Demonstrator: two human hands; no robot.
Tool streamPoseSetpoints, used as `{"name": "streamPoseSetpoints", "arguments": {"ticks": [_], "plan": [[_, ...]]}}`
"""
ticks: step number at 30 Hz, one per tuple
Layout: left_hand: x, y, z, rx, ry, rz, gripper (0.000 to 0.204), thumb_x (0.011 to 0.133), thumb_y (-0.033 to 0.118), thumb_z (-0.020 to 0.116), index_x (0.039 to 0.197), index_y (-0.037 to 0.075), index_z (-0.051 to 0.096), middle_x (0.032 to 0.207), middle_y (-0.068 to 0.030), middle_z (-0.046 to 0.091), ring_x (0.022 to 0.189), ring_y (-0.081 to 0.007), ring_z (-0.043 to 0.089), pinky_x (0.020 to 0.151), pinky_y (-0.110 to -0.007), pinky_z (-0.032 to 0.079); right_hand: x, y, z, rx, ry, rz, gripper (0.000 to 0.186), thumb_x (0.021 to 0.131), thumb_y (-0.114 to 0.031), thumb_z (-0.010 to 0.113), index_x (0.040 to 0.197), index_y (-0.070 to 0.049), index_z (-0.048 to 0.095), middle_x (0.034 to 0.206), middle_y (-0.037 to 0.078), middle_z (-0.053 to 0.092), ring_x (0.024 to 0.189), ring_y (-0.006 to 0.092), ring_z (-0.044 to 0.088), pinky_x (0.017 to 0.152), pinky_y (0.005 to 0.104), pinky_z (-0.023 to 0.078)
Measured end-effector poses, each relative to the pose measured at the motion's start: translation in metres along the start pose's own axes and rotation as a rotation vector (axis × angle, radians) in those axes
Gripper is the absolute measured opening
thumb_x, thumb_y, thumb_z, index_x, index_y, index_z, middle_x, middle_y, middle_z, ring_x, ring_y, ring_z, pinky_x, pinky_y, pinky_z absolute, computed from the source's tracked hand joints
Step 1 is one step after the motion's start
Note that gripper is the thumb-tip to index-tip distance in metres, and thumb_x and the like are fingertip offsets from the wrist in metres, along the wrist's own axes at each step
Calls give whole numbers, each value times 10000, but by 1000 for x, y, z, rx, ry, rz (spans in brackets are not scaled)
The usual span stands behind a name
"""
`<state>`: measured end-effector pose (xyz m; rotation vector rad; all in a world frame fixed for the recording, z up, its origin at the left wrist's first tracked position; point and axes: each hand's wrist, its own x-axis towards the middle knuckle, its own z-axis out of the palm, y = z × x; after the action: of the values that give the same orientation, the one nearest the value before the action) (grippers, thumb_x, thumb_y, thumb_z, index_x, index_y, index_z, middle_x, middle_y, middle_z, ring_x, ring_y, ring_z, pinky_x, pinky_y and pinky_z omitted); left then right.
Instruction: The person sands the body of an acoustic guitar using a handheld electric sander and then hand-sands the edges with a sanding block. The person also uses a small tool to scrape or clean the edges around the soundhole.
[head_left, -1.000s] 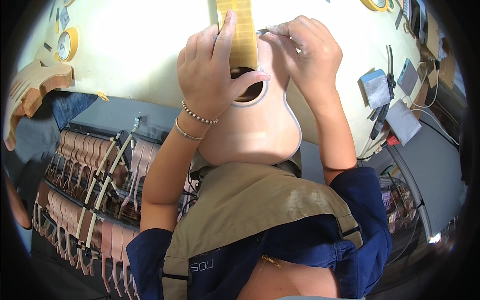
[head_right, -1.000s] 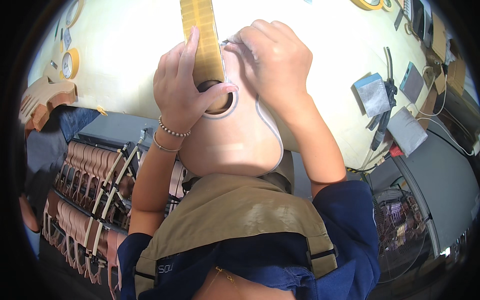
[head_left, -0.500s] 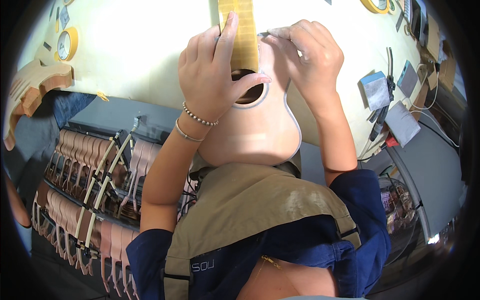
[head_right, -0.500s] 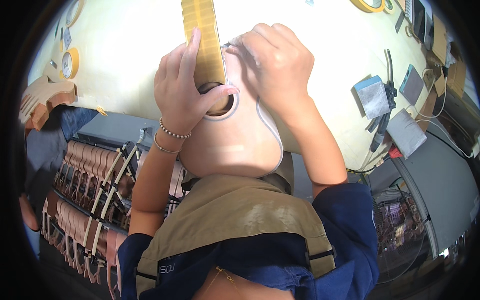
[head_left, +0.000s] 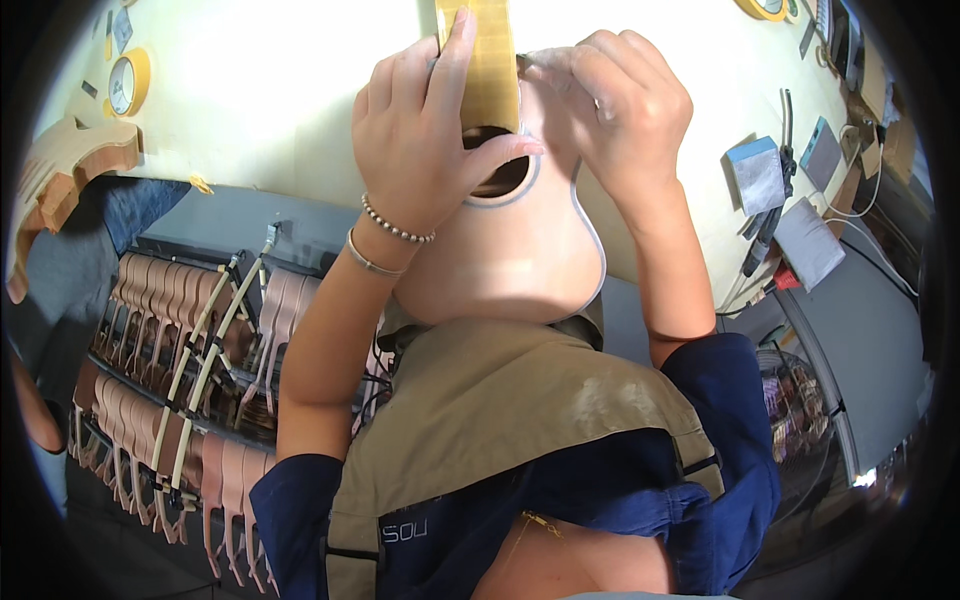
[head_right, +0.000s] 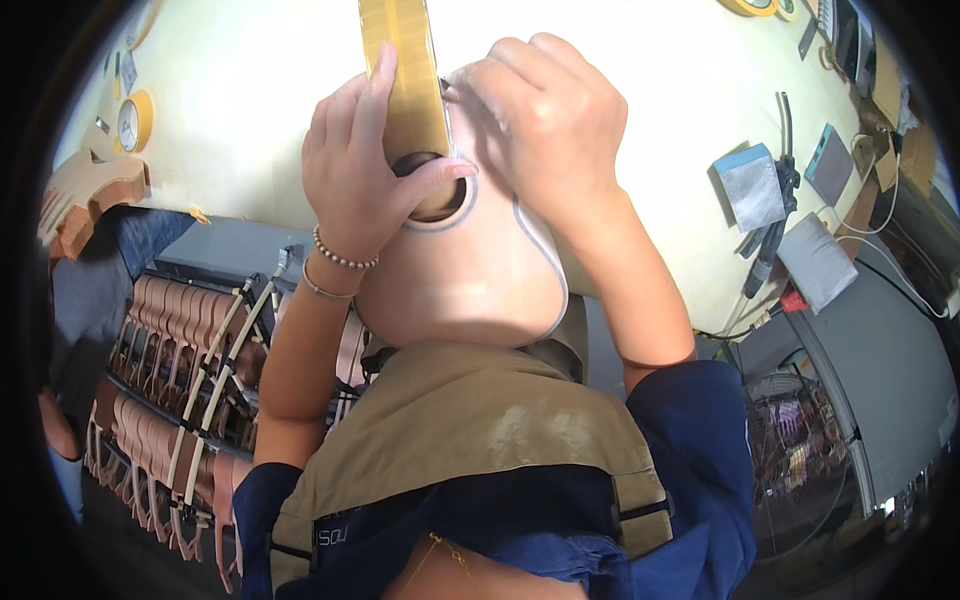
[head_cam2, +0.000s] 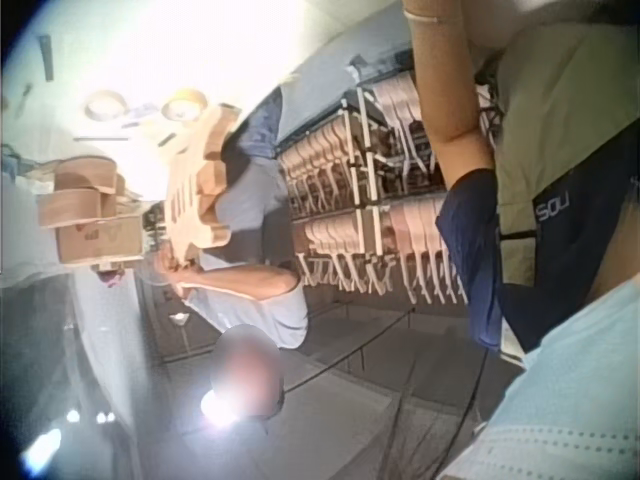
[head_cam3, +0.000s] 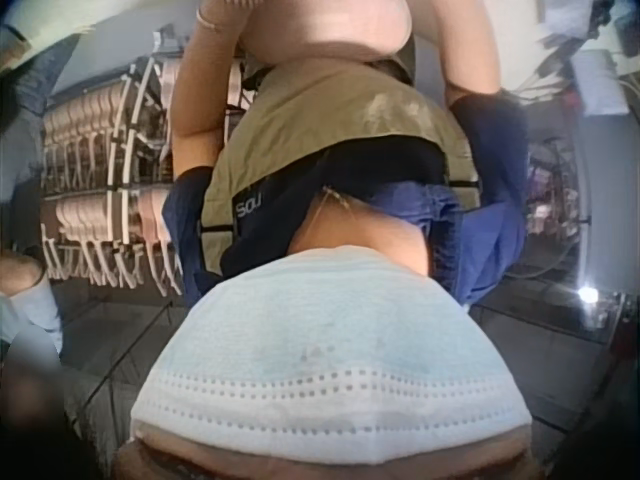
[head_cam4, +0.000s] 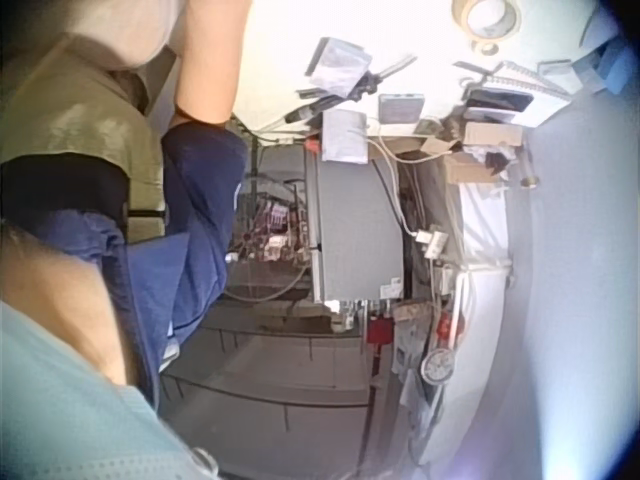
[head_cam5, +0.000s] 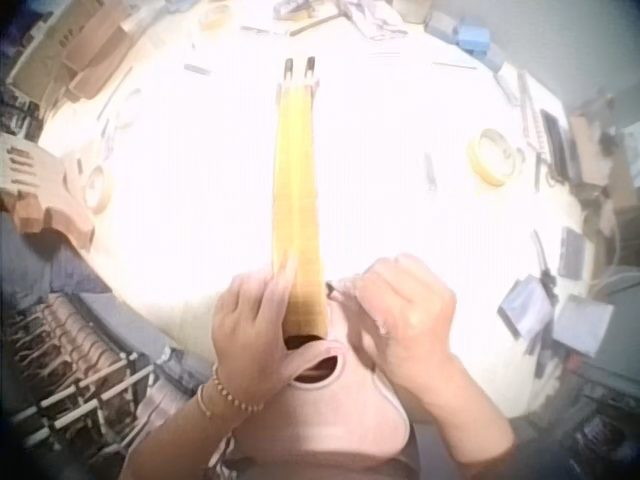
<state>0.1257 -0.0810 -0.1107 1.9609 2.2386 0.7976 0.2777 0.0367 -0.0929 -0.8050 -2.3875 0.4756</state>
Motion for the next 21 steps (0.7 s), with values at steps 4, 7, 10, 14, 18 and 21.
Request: {"name": "streamPoseSetpoints", "arguments": {"ticks": [4, 7, 10, 14, 18, 21], "plan": [[0, -1, 0, -24, 0, 8, 1069, 636, 677, 774, 1457, 45, 507, 1127, -103, 615, 1017, -288, 583, 901, -391, 488, -19, -16, -27, 57, -180, -15, 146, 692, -89, 809, 815, -138, 750, 687, 9, 593, 611, 200, 518, 531, 320, 430], [1, 1, -4, -6, -41, -1, 1071, 637, 679, 777, 1457, 45, 507, 1124, -103, 620, 1017, -288, 586, 898, -393, 490, -26, -9, -28, 132, -221, -4, 112, 708, -105, 797, 795, -145, 740, 713, -3, 614, 606, 198, 522, 524, 322, 439], [0, 4, -3, -22, -42, -66, 1072, 631, 669, 783, 1458, 45, 506, 1124, -104, 625, 1017, -289, 588, 895, -393, 492, -14, 2, -14, 149, -101, 67, 87, 724, -136, 801, 761, -148, 723, 712, -11, 615, 622, 196, 541, 521, 327, 446], [-1, 0, 2, -15, -15, -55, 1044, 660, 722, 712, 1446, 61, 525, 1124, -94, 601, 1007, -278, 584, 845, -397, 486, 0, -1, -1, 46, 35, 79, 100, 700, -136, 801, 756, -153, 720, 690, -15, 595, 624, 198, 539, 516, 325, 435], [-1, 5, -5, -37, -56, -93, 1069, 620, 632, 798, 1456, 36, 503, 1133, -104, 630, 1011, -292, 595, 886, -399, 496, 4, -5, 2, -38, 40, 34, 110, 669, -131, 784, 745, -159, 709, 680, -22, 573, 615, 194, 525, 505, 318, 425], [0, 5, -4, -45, -48, -90, 1064, 621, 618, 803, 1458, 34, 501, 1131, -100, 632, 1005, -291, 597, 881, -399, 498, 3, -7, -3, -54, 14, 20, 116, 654, -124, 776, 735, -160, 701, 678, -26, 564, 610, 191, 517, 501, 312, 420]]}}
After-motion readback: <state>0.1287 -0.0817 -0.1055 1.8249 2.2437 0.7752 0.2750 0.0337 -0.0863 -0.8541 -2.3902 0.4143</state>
